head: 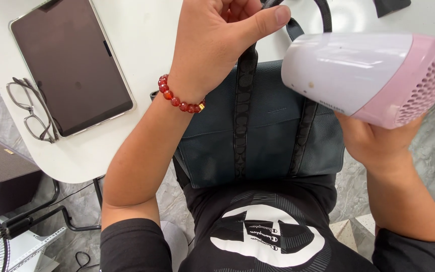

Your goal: Repairing a bag strap using heat and adhesive or dye.

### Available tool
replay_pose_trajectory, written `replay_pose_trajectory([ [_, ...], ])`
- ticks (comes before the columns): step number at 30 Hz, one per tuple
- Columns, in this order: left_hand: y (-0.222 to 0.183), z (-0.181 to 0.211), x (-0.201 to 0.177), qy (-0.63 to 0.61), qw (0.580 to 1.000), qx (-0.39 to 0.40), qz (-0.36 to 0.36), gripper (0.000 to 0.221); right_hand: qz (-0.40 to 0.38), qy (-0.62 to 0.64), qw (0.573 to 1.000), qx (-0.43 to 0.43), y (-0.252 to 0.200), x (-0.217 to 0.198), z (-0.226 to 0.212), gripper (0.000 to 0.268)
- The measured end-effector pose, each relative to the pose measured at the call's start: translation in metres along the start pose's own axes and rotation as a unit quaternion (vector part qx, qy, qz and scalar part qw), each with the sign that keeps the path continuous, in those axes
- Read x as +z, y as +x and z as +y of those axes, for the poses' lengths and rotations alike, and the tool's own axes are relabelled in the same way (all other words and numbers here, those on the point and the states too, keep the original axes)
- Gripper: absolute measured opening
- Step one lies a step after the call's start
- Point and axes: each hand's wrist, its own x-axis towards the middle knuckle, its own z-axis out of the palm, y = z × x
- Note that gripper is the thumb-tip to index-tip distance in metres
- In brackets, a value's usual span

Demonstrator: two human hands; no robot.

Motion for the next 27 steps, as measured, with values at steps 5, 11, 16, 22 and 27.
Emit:
replay_pose_trajectory([
  [5,-0.002,0.005,0.0,-0.029,1.0,0.012,0.002,0.024,0.015,-0.063,0.998,-0.024,-0.009,-0.004,-0.001,0.048],
  [11,-0.004,0.008,0.002,-0.038,0.998,0.049,0.007,0.022,0.008,0.015,1.0,0.021,-0.016,-0.037,0.013,0.039],
  [16,-0.004,0.024,0.004,0.018,0.998,0.051,0.023,0.024,-0.022,-0.017,1.0,0.006,-0.007,-0.053,0.008,0.031],
  [22,-0.006,0.028,0.006,0.055,0.995,0.08,0.033,0.025,-0.056,-0.087,0.995,-0.002,-0.017,-0.062,0.008,0.029],
  [27,-0.007,0.027,0.004,0.071,0.992,0.094,0.039,0.024,-0.038,0.024,0.996,0.071,-0.035,-0.059,0.019,0.022],
])
